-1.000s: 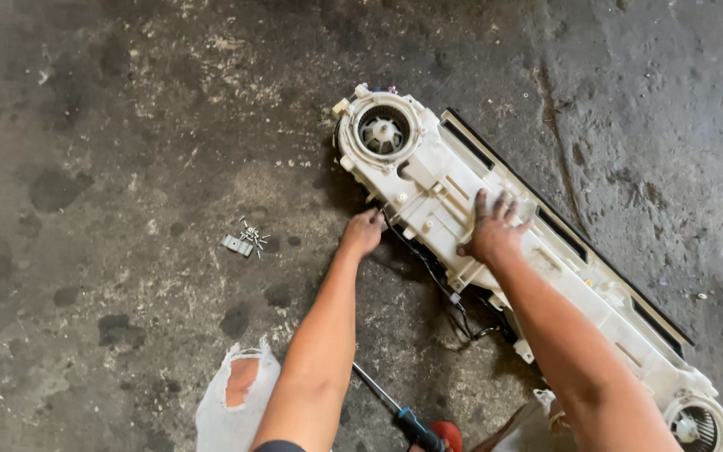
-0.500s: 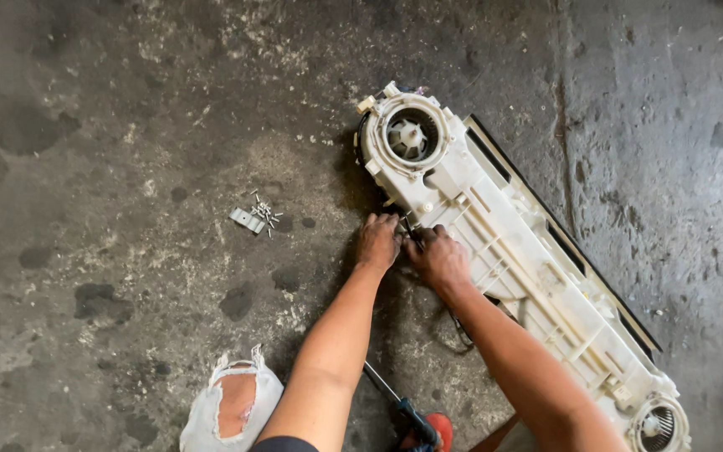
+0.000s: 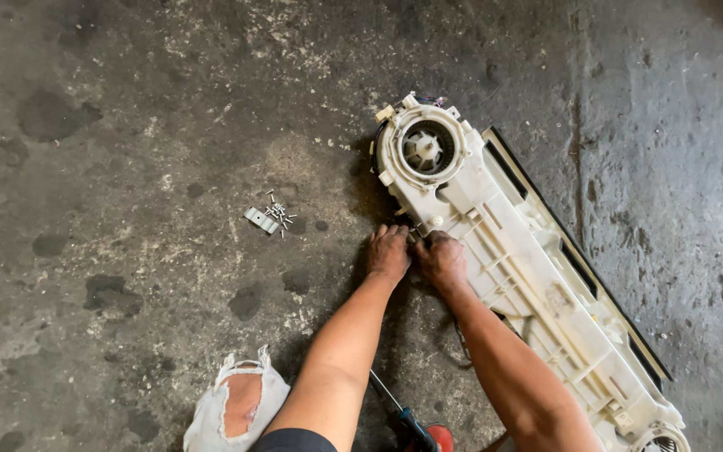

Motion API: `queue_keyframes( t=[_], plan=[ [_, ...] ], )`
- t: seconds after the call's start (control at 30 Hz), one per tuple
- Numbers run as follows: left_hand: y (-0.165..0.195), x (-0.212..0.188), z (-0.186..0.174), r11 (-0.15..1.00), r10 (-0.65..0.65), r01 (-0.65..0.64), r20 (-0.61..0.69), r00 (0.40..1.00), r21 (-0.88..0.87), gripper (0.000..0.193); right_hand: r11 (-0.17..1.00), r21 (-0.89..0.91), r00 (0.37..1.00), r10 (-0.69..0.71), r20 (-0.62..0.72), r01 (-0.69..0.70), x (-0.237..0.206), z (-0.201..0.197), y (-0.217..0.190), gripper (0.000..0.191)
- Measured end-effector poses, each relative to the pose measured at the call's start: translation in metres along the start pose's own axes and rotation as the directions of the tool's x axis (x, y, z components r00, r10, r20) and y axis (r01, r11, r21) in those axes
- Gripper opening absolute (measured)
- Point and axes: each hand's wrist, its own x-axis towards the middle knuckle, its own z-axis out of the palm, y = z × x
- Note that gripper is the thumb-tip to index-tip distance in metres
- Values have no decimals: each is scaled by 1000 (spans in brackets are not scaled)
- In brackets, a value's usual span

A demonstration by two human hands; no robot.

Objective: The person uses a screwdriver to remove screws from a white plastic appliance housing, then detaches a fan assembly and separates the casing to reveal the internal components.

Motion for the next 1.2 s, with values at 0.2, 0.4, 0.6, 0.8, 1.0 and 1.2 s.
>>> queue_keyframes(
  t=[0.2,0.4,0.6,0.8,1.0,1.2],
  plan=[
    [-4,0,9,999,33,-34,-42,999,-17,41,999,39,999,-29,-26,30,3,6,5,35],
    [-7,4,15,996,83,-77,-156,984,42,35,972,-174,988,-149,49,156,13,0,-3,38],
    [-5,6,11,998,-12,9,-67,998,-56,38,949,-301,983,-35,178,88,15,-5,-10,40],
    [-21,43,-23,665,-293,527,464,836,-530,46,967,-230,993,-101,56,111,11,-1,-11,39],
    [-19,76,-10,819,-412,368,-5,911,-441,57,989,-139,995,-38,95,51,15,-13,-16,36],
    [-4,72,14,848,-385,290,-140,912,-443,47,999,-43,980,11,201,-2,18,-40,-12,35]
  ],
)
